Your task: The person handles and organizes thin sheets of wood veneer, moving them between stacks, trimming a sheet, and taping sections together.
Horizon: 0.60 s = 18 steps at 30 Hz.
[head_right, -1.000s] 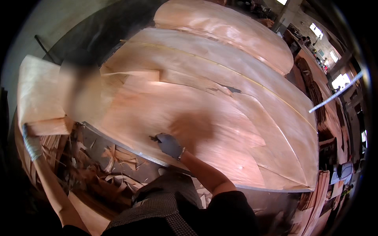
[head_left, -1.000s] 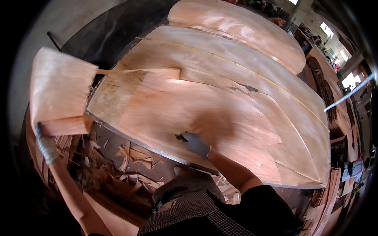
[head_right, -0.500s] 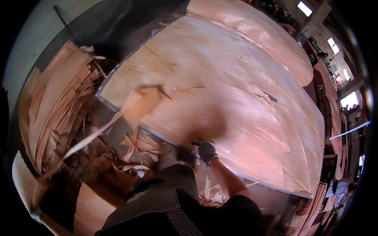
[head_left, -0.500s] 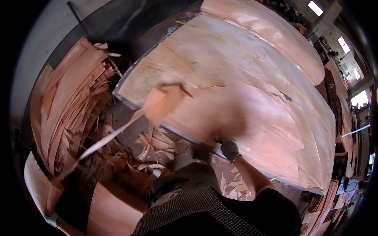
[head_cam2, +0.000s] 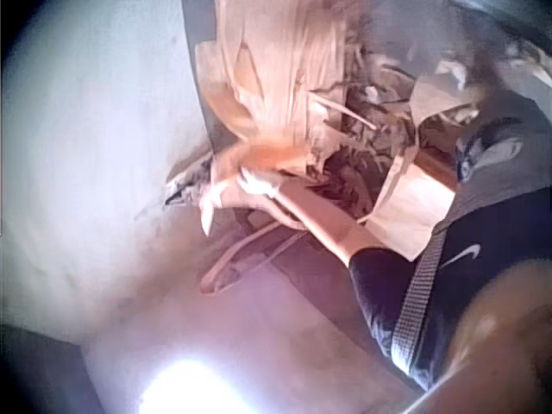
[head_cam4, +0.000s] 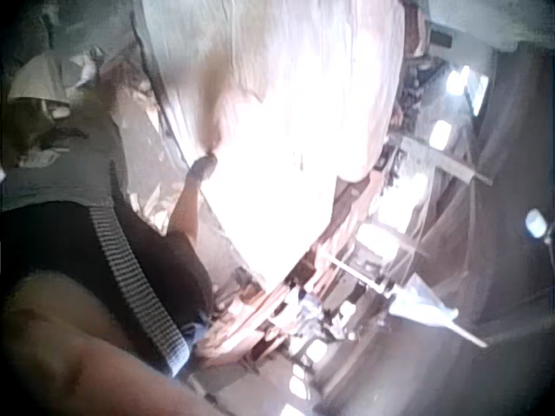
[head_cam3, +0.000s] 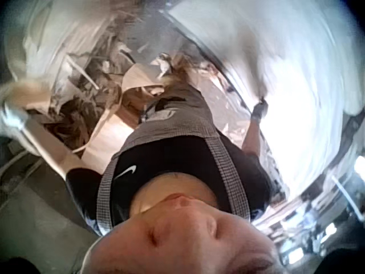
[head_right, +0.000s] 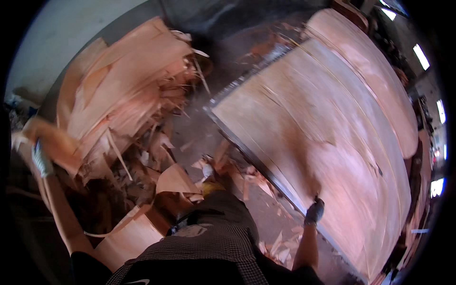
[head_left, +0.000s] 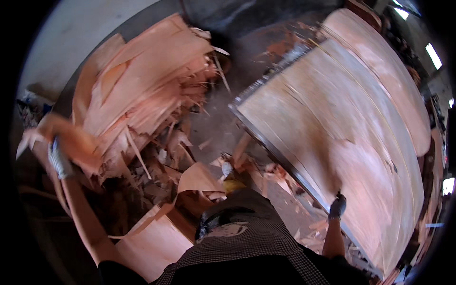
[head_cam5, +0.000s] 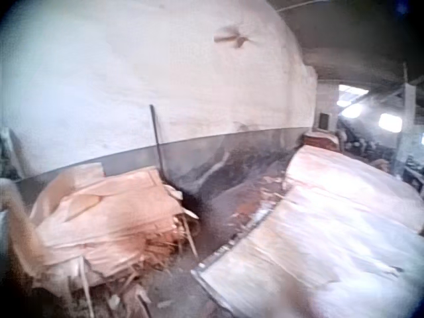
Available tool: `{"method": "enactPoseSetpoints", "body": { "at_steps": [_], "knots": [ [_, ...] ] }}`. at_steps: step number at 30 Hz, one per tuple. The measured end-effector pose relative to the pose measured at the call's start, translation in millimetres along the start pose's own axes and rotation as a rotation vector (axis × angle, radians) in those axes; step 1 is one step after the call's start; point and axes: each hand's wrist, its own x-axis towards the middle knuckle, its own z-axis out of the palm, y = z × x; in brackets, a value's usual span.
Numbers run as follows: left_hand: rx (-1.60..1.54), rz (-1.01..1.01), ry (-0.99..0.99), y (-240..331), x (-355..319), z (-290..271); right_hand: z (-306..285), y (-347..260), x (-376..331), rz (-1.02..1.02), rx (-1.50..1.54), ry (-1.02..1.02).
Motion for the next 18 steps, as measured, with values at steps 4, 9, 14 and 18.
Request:
{"method": "enactPoseSetpoints", "body": {
  "at_steps": [4,9,14,18],
  "knots": [
    [0.583,0.215,0.424,-229,68,163,-10,-128,12,-0.338,-0.058,0.160],
    [0.513,0.240,0.749,-171,203,125,92,-311,25,-0.658,0.184,-0.143],
    [-0.079,0.100,0.802,-153,303,5,106,-464,44,-0.753,0.278,-0.385],
    [-0.286,-0.039,0.626,-233,400,-30,128,-528,77,-0.747,0.219,-0.421]
  ]
}}
